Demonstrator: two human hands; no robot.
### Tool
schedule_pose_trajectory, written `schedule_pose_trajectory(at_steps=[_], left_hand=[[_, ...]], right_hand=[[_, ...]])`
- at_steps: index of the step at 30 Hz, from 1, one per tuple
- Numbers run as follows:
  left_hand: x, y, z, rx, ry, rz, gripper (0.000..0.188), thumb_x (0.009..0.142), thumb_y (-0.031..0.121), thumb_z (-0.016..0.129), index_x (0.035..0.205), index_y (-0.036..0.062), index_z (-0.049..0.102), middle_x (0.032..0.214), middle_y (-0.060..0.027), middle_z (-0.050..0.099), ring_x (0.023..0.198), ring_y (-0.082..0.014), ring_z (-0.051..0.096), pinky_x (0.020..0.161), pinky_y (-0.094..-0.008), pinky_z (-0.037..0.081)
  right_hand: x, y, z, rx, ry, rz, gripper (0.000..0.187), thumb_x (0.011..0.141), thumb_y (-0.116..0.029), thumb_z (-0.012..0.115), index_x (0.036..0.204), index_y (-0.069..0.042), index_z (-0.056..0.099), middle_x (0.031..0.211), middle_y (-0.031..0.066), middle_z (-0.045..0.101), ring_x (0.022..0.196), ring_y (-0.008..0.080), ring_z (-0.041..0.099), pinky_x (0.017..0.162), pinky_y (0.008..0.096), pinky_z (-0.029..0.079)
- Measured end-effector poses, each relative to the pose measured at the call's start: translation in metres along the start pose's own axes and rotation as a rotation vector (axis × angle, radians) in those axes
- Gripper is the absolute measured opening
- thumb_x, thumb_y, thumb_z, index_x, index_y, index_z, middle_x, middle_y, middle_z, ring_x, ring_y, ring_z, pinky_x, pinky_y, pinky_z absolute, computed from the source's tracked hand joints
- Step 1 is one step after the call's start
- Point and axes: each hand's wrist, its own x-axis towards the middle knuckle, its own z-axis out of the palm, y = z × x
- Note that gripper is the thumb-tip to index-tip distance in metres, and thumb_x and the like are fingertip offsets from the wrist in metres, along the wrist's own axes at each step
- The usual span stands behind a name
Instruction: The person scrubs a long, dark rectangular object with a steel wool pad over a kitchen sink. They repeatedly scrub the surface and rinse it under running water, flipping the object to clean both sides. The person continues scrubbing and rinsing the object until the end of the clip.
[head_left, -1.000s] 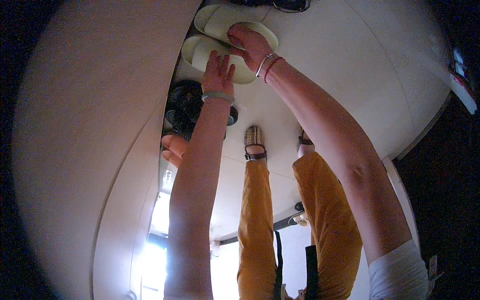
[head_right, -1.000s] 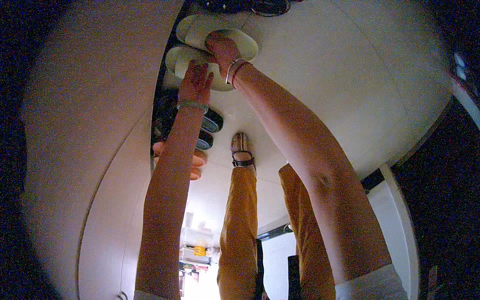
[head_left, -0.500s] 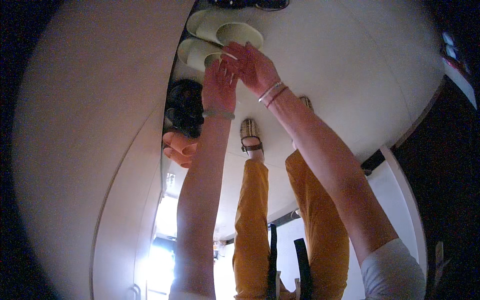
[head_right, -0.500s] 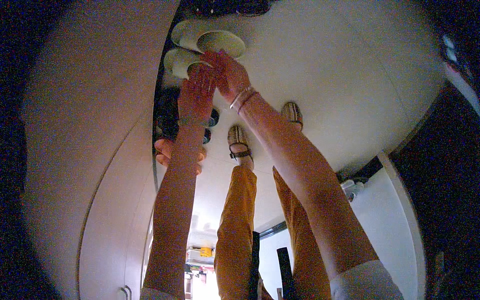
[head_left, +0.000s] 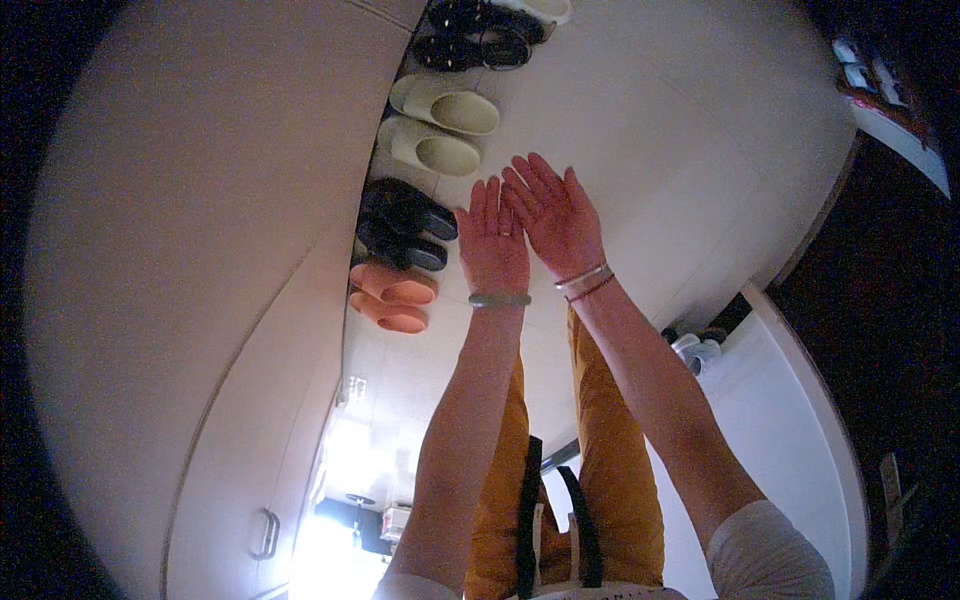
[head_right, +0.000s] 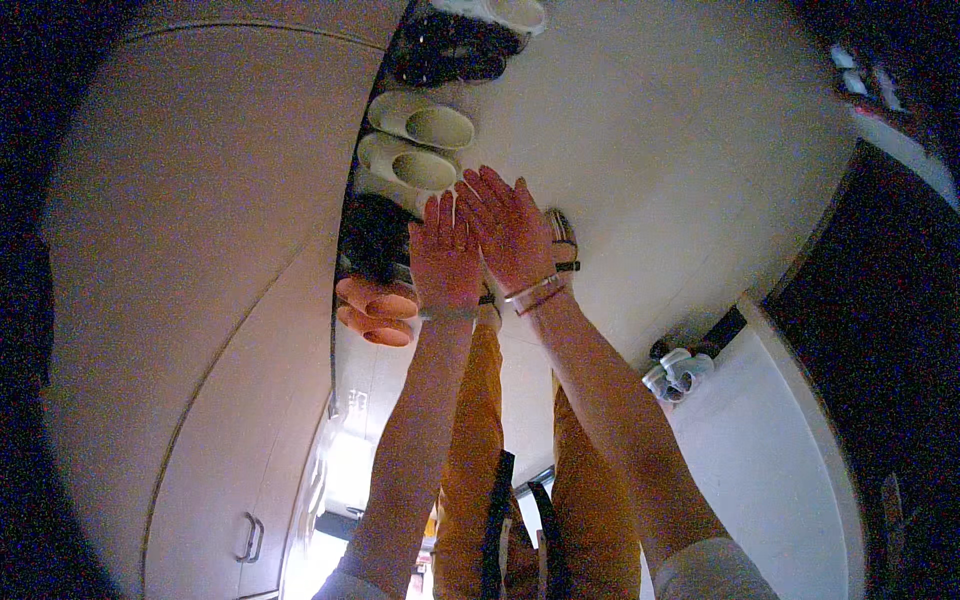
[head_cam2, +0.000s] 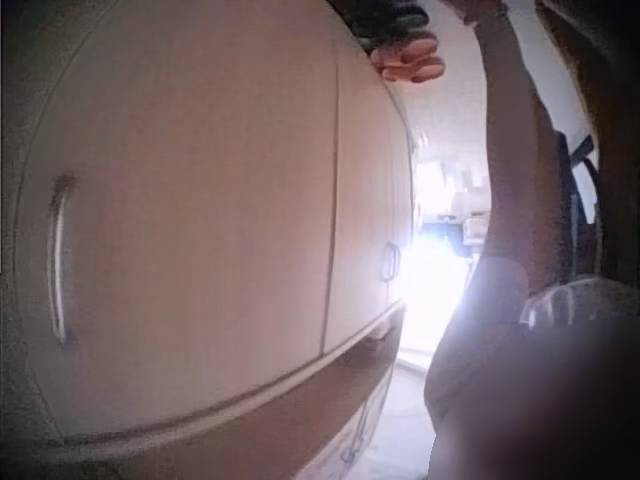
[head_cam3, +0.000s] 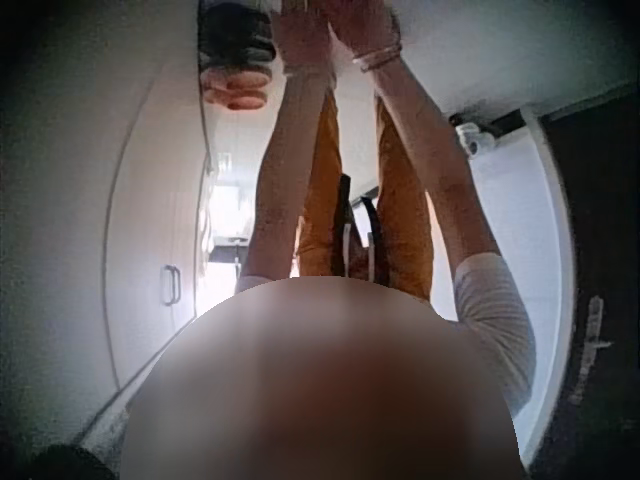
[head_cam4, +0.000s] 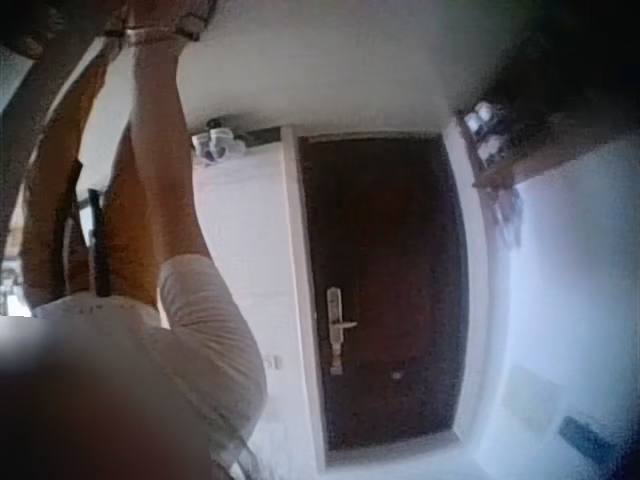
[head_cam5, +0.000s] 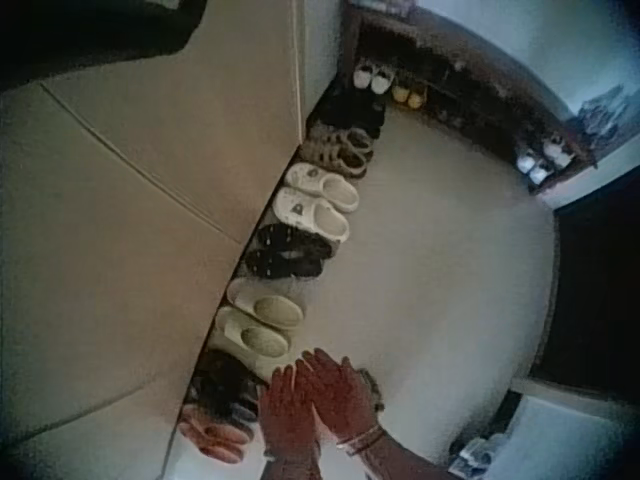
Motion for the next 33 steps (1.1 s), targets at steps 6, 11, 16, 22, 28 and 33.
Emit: schedule_pose_trajectory(at_steps=[6, 11, 16, 22, 28, 33], left_hand=[[-0.017, -0.009, 0.03, -1.643, -0.188, -0.644, 0.059, 0.107, 0.044, 0.035, 0.151, 0.005, 0.034, 0.156, -0.0126, 0.035, 0.145, -0.0273, 0.032, 0.121, -0.044, 0.025], [-0.035, 0.027, 0.114, -1.986, -0.053, -0.776, 0.057, 0.107, 0.042, 0.037, 0.151, 0.0063, 0.034, 0.156, -0.0137, 0.035, 0.144, -0.0283, 0.032, 0.12, -0.0442, 0.026], [-0.019, 0.063, 0.216, -2.025, 0.012, -0.9, 0.057, 0.106, 0.042, 0.039, 0.15, 0.0052, 0.036, 0.156, -0.0151, 0.035, 0.143, -0.0282, 0.034, 0.121, -0.0442, 0.026], [-0.094, 0.05, 0.323, 0.099, -0.352, -0.021, 0.056, 0.106, 0.041, 0.039, 0.15, 0.0054, 0.037, 0.155, -0.0149, 0.037, 0.144, -0.0279, 0.034, 0.12, -0.0436, 0.026], [-0.179, 0.091, 0.411, -0.071, -0.369, -0.09, 0.053, 0.107, 0.037, 0.037, 0.149, 0.0046, 0.039, 0.155, -0.0146, 0.039, 0.144, -0.0293, 0.035, 0.12, -0.0452, 0.027], [-0.146, 0.128, 0.442, -0.25, -0.682, -0.075, 0.05, 0.108, 0.033, 0.032, 0.147, 0.0034, 0.042, 0.155, -0.0148, 0.038, 0.145, -0.0323, 0.033, 0.121, -0.0468, 0.024]], right_hand=[[-0.035, -0.048, 0.054, 0.149, 0.024, -0.025, 0.055, 0.106, -0.04, 0.037, 0.145, -0.001, 0.041, 0.149, 0.0172, 0.045, 0.141, 0.0333, 0.038, 0.12, 0.0465, 0.028], [-0.045, -0.07, 0.143, 0.205, -0.019, -0.039, 0.055, 0.106, -0.04, 0.038, 0.145, -0.001, 0.041, 0.15, 0.0174, 0.044, 0.141, 0.033, 0.038, 0.12, 0.0463, 0.027], [-0.019, -0.093, 0.221, 0.213, -0.117, -0.157, 0.052, 0.106, -0.038, 0.039, 0.143, -0.002, 0.043, 0.149, 0.0159, 0.046, 0.14, 0.0329, 0.04, 0.12, 0.0456, 0.029], [-0.089, -0.147, 0.303, 0.161, -0.14, -0.219, 0.05, 0.106, -0.036, 0.04, 0.143, -0.003, 0.044, 0.148, 0.0148, 0.047, 0.14, 0.0319, 0.04, 0.118, 0.045, 0.031], [-0.15, -0.161, 0.376, -0.035, -0.305, -0.346, 0.048, 0.105, -0.033, 0.043, 0.143, -0.004, 0.045, 0.147, 0.0134, 0.049, 0.139, 0.0306, 0.042, 0.117, 0.0443, 0.034], [-0.131, -0.162, 0.448, -0.062, -0.288, -0.286, 0.05, 0.106, -0.034, 0.042, 0.147, -0.006, 0.043, 0.15, 0.0113, 0.047, 0.141, 0.0288, 0.041, 0.116, 0.0421, 0.035]])
